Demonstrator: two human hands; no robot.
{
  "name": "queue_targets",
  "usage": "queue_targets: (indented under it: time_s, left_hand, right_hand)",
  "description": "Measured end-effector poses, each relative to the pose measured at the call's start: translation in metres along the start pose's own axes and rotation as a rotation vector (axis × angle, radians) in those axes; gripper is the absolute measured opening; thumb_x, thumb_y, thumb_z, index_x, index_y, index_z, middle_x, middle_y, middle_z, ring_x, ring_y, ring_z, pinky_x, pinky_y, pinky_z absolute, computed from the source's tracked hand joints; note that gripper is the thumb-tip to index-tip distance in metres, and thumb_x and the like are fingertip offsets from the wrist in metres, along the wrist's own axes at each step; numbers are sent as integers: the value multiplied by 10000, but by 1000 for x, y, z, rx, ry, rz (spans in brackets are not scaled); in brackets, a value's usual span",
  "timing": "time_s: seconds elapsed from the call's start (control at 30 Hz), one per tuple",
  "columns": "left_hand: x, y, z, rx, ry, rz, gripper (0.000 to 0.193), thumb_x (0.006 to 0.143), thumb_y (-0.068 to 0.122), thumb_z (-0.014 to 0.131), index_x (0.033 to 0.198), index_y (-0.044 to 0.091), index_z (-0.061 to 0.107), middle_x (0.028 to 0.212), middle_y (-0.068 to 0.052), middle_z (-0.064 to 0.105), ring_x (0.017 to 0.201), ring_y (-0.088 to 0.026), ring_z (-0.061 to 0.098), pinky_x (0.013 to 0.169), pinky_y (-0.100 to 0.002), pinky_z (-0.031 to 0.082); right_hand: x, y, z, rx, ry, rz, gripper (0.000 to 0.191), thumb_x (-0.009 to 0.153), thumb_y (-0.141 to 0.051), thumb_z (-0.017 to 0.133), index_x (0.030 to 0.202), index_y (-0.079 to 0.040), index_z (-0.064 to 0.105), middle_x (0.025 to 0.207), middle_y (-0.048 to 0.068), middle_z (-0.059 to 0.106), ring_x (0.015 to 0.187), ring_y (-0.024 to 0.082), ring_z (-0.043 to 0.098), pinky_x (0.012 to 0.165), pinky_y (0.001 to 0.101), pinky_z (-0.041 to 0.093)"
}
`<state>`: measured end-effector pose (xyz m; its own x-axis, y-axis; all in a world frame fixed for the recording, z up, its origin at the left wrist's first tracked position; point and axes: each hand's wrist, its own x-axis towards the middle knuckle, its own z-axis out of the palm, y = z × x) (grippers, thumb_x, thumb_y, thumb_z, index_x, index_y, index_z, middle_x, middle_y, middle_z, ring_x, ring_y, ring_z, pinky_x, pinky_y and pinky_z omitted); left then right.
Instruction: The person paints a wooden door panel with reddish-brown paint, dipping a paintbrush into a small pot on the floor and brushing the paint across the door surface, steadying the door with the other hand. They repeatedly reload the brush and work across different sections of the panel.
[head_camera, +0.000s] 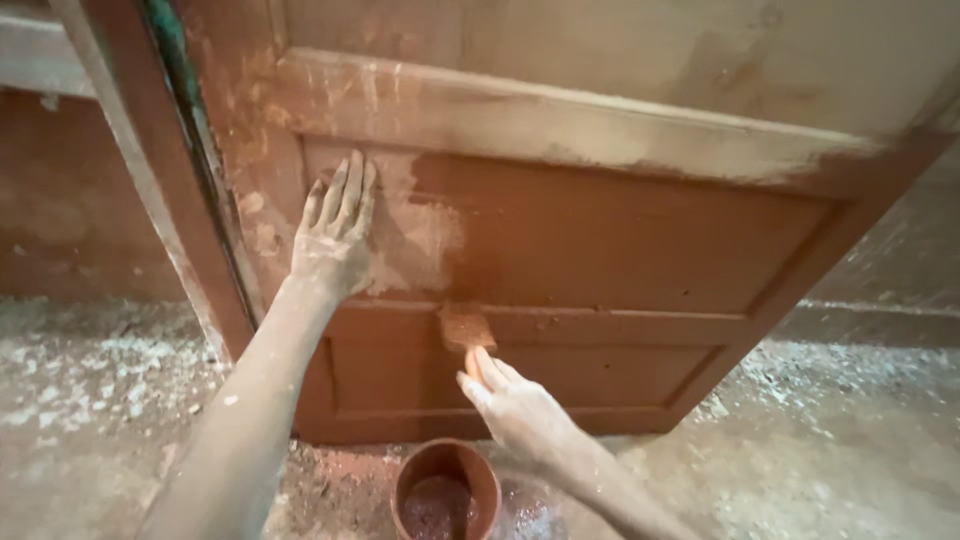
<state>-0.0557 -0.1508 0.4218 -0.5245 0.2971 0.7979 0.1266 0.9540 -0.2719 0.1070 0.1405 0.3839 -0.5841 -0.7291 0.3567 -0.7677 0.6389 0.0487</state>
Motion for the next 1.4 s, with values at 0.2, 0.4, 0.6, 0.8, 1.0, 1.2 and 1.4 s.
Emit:
queue_targets:
  time_s: [0.2, 0.4, 0.6, 0.8, 1.0, 1.2, 1.4]
  left_hand:
    - [-3, 1, 3, -155, -23, -43, 934, 801, 87, 605, 1653, 29, 227, 1731, -131, 186, 1576, -257, 250, 1264, -467, 256]
    - [0, 6, -11, -155, -19, -72, 972, 784, 90, 624, 1648, 24, 185, 1727, -136, 189, 1573, -255, 241, 1275, -438, 219]
    - [-34, 33, -26, -192, -243, -114, 1228, 660, 275, 823, 1642, 29, 128, 1723, -115, 98, 1585, -239, 155, 1297, -394, 176]
    - [-39, 43, -25, -208, -337, -142, 1367, 585, 414, 914, 1633, 50, 114, 1718, -99, 54, 1582, -235, 91, 1275, -413, 170]
    - [-39, 40, -18, -182, -348, -127, 1303, 600, 345, 904, 1616, 59, 140, 1714, -74, 66, 1581, -237, 92, 1272, -435, 185]
    - [-38, 41, -21, -190, -308, -133, 1262, 622, 269, 869, 1640, 61, 153, 1717, -73, 73, 1576, -217, 104, 1273, -429, 187]
    - [-36, 40, -23, -124, -385, -111, 1166, 661, 194, 794, 1605, 67, 122, 1709, -72, 50, 1574, -224, 95, 1265, -440, 157]
  right_hand:
    - [51, 26, -47, 19, 276, -19, 344, 976, -62, 635, 1319, -48, 662, 1419, 271, 576, 1298, 416, 596, 1113, 436, 486]
    - [43, 19, -67, -227, 490, -28, 445, 884, 47, 677, 1323, -21, 664, 1421, 277, 584, 1267, 392, 620, 1042, 427, 544]
    - [47, 5, -17, -185, 346, -16, 446, 696, 17, 715, 1137, -47, 711, 1349, 325, 575, 1146, 437, 623, 948, 437, 565]
    - [21, -6, 9, 122, -31, 30, 319, 813, 28, 644, 1113, -53, 716, 1270, 190, 662, 1150, 376, 650, 948, 455, 545]
    - [54, 24, -30, 7, 444, -21, 239, 866, -10, 668, 1092, -53, 732, 1272, 227, 677, 1159, 402, 666, 956, 441, 572]
    - [45, 10, -26, -178, 652, -19, 201, 905, -21, 669, 1100, -34, 715, 1320, 349, 624, 1165, 437, 660, 944, 410, 584]
    - [30, -13, 16, -12, 47, 78, 241, 773, 13, 663, 1007, -19, 714, 1270, 308, 630, 1114, 406, 680, 866, 418, 589]
